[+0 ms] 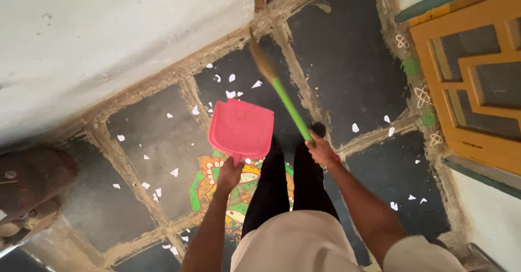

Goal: The person sweeps paper scraps and debris across a dark tiled floor using a broom and collects them into a pink dustpan.

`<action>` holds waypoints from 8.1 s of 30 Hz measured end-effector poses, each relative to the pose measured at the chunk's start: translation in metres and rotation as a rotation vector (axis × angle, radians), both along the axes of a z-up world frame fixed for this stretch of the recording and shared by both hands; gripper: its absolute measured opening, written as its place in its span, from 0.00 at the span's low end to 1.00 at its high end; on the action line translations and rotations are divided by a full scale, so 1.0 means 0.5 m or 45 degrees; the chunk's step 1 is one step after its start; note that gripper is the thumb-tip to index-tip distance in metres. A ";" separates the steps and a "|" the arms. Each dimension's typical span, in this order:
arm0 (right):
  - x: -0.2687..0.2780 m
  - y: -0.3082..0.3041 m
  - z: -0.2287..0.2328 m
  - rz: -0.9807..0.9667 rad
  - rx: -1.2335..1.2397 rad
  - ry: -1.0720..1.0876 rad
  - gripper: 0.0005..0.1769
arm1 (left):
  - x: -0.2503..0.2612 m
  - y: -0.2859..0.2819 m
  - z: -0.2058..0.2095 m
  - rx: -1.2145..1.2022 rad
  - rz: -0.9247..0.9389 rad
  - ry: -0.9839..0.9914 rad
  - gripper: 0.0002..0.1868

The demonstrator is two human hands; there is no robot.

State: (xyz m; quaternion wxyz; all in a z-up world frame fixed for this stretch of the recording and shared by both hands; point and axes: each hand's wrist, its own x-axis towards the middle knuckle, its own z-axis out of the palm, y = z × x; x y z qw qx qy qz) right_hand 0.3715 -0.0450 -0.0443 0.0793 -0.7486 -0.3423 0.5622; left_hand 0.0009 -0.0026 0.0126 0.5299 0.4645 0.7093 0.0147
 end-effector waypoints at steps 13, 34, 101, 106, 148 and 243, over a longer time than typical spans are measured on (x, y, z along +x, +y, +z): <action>-0.068 -0.064 -0.009 0.492 0.064 -0.286 0.36 | -0.033 0.017 -0.027 0.010 -0.066 0.099 0.21; 0.014 -0.088 0.025 0.154 0.093 -0.435 0.34 | 0.061 0.048 -0.037 0.162 -0.224 0.054 0.20; 0.154 0.259 -0.219 0.629 0.108 -0.252 0.40 | 0.396 0.018 -0.029 0.022 0.247 -0.034 0.21; 0.210 0.182 -0.169 0.608 0.550 -0.202 0.37 | 0.314 -0.006 -0.035 0.024 0.210 0.007 0.19; 0.411 -0.128 0.012 -0.021 0.118 -0.561 0.40 | 0.280 0.003 -0.047 0.073 0.003 0.047 0.20; -0.162 0.137 -0.109 0.326 0.153 -0.300 0.36 | -0.059 -0.097 0.013 -0.383 0.720 -0.194 0.17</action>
